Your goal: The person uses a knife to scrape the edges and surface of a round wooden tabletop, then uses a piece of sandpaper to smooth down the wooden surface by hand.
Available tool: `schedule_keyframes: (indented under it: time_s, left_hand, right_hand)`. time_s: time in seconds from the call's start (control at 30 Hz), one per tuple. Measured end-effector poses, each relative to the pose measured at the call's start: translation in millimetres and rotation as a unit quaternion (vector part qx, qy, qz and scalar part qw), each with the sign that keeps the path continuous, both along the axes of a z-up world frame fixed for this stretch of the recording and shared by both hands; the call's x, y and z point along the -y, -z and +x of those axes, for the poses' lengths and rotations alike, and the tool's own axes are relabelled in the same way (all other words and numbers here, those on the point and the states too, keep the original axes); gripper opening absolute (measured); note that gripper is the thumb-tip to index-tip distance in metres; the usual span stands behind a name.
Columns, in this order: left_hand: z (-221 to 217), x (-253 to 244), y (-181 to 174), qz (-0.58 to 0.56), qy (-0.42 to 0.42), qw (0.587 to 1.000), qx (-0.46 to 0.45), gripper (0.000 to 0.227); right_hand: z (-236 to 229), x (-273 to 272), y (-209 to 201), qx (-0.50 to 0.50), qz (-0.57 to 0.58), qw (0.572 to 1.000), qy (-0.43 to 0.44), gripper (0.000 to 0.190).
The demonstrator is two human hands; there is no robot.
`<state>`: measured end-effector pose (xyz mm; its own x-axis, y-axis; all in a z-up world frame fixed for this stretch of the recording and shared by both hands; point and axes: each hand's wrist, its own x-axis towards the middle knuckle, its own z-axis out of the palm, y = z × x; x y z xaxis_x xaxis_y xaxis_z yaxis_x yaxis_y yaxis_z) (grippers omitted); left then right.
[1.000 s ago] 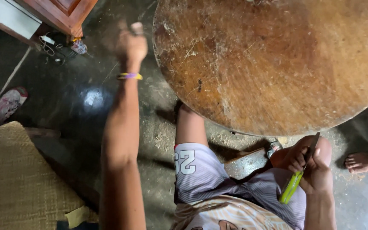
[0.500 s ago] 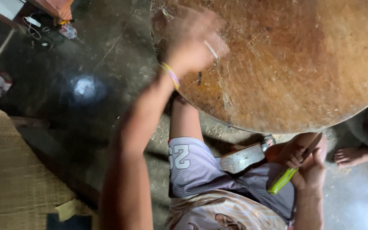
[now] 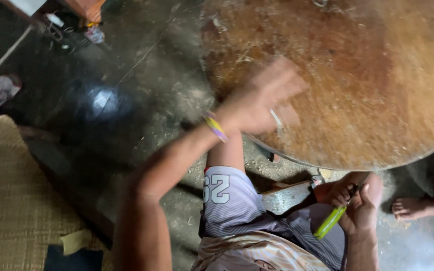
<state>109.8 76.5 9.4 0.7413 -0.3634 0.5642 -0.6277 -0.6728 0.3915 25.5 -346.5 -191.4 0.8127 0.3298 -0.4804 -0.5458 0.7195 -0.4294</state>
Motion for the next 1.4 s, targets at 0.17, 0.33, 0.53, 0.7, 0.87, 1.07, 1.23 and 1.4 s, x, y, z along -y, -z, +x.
schedule_keyframes:
  time_s: [0.17,0.33,0.53,0.7,0.87,1.07,1.23,1.4]
  left_hand:
    - [-10,37,-2,0.229,0.050,0.967,-0.098,0.084]
    - [61,-57,9,0.173,-0.170,0.958,-0.152,0.066]
    - [95,-77,17,0.061,-0.390,0.915,-0.084,0.048]
    - [89,-68,22,-0.035,-0.118,0.992,0.015,0.049]
    - [90,-58,-1,-0.013,-0.153,0.987,-0.044,0.039]
    - [113,-47,13,-0.020,-0.154,0.986,-0.056,0.014]
    - [117,-44,23,0.016,-0.163,0.986,-0.040,0.027]
    - [112,-40,15,0.024,-0.172,0.979,-0.109,0.021]
  right_hand:
    - [15,31,18,0.006,-0.070,0.996,0.053,0.034]
    - [33,3,-135,0.144,-0.312,0.918,0.199,0.057]
    - [93,-62,-224,0.279,-0.711,0.645,-0.011,0.026]
    - [196,-158,-192,0.625,-0.754,0.169,-0.113,0.029]
    - [219,-235,-206,0.628,-0.763,0.148,-0.041,0.038]
    - [246,-256,-186,0.651,-0.746,0.144,-0.003,0.020]
    - [259,-256,-174,0.622,-0.774,0.110,-0.037,0.025]
    - [260,-253,-178,0.645,-0.742,0.179,-0.038,0.036]
